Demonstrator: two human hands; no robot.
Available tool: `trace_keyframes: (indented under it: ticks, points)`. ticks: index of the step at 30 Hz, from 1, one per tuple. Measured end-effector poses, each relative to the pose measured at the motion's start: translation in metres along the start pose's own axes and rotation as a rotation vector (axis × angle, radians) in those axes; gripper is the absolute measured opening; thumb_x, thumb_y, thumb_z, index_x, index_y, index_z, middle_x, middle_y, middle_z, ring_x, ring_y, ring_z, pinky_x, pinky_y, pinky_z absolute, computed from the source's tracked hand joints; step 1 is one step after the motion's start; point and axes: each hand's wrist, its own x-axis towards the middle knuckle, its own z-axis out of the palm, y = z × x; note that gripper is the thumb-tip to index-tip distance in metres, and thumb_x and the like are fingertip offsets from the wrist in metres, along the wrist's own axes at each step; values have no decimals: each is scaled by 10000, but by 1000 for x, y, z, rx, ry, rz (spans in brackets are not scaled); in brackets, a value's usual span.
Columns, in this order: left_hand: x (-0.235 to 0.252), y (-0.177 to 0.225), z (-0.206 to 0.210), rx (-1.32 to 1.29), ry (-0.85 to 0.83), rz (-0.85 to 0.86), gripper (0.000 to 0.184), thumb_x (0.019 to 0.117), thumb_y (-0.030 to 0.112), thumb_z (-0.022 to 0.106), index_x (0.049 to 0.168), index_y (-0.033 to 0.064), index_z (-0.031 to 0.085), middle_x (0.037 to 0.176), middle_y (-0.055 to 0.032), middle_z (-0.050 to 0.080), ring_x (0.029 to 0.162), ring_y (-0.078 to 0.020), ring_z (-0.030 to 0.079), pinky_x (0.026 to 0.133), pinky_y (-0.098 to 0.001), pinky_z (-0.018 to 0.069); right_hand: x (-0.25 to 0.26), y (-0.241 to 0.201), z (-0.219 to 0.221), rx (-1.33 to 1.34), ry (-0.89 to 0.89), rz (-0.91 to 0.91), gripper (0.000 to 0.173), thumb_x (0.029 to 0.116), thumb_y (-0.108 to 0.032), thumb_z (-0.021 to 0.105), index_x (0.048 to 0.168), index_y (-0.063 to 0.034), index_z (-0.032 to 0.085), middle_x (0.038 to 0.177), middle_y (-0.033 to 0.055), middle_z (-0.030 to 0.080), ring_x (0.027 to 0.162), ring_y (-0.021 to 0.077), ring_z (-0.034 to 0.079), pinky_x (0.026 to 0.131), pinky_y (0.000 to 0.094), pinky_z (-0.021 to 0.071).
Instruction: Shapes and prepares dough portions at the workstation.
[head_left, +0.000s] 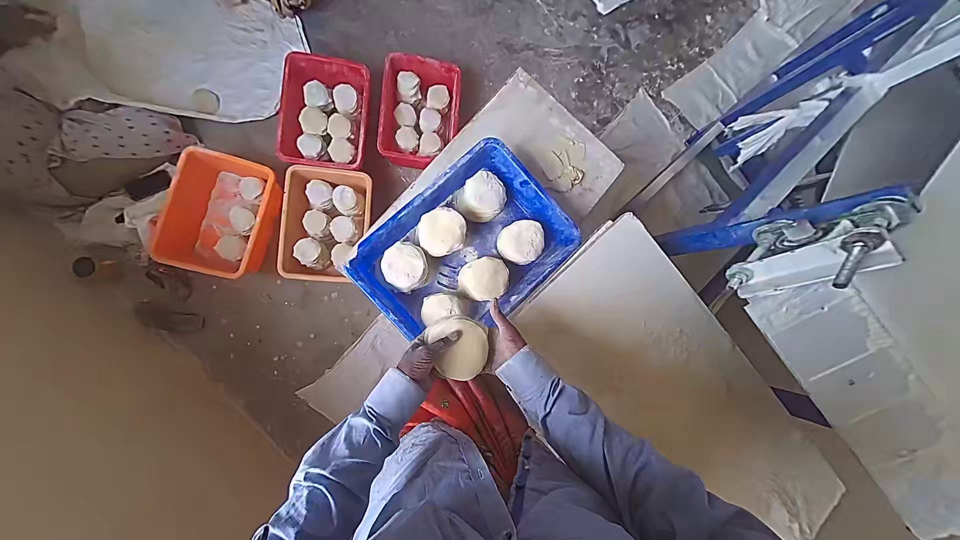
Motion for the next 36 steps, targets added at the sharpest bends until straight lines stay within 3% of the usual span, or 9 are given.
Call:
trace_keyframes:
  ticks: [3,6,13,20,26,29,31,34,36]
  points:
    - [9,-11,-5,54,42,-31,352,993,3,598,1328,-48,499,1059,-156,685,909,-206,701,836,-388,599,4,2,-6,-201,30,-60,390,1087,-291,501,1374,-27,530,1175,196,658,1006,292,676,828,474,589]
    - [16,-29,-16,36,62,-74,377,1005,36,601,1353,-53,485,1094,-176,672,931,-217,698,849,-393,597,14,6,-12,-546,27,-136,437,938,-2,693,1343,48,536,1156,189,653,963,195,678,845,343,589]
    - [42,-10,-24,221,174,26,428,988,18,618,1378,-82,475,1189,-234,627,1003,-245,667,873,-404,578,42,-17,10,-1017,100,-306,469,943,-104,729,1348,80,580,1292,275,636,1219,325,620,1091,452,458]
    - [116,74,-55,557,352,271,347,952,57,702,1258,-70,600,1172,-254,657,1036,-313,663,929,-494,545,124,-56,65,-928,182,-460,473,931,-191,779,1333,8,628,1293,262,644,1222,382,618,1067,557,469]
    - [154,107,-74,1096,496,308,478,953,124,715,1387,-7,565,1282,-262,645,1225,-416,609,1080,-571,443,165,-59,94,-936,284,-512,523,917,-256,793,1340,1,623,1295,244,658,1238,386,616,1079,572,453]
    - [138,106,-73,1264,503,315,613,953,178,715,1482,-9,467,1421,-321,527,1331,-492,505,1111,-644,393,131,-49,100,-1029,334,-620,580,930,-210,755,1433,-11,545,1380,244,613,1300,390,584,1109,559,452]
    - [113,101,-60,1299,498,323,612,979,183,681,1506,-8,437,1484,-316,472,1362,-475,482,1131,-609,382,94,-39,87,-1106,303,-721,547,968,-202,709,1453,-25,527,1441,225,571,1349,360,550,1132,512,452]
    - [77,73,-45,1286,457,527,538,991,138,644,1445,-92,469,1428,-349,496,1207,-446,595,1028,-508,487,36,-12,44,-1199,168,-970,449,996,-195,654,1388,16,595,1474,238,547,1412,339,497,1187,426,391]
    - [54,42,-34,1294,394,686,473,994,132,631,1375,-128,523,1384,-379,518,1196,-479,594,1016,-527,484,3,22,5,-1178,112,-1119,450,974,-198,680,1351,42,624,1472,248,550,1423,362,486,1207,427,368]
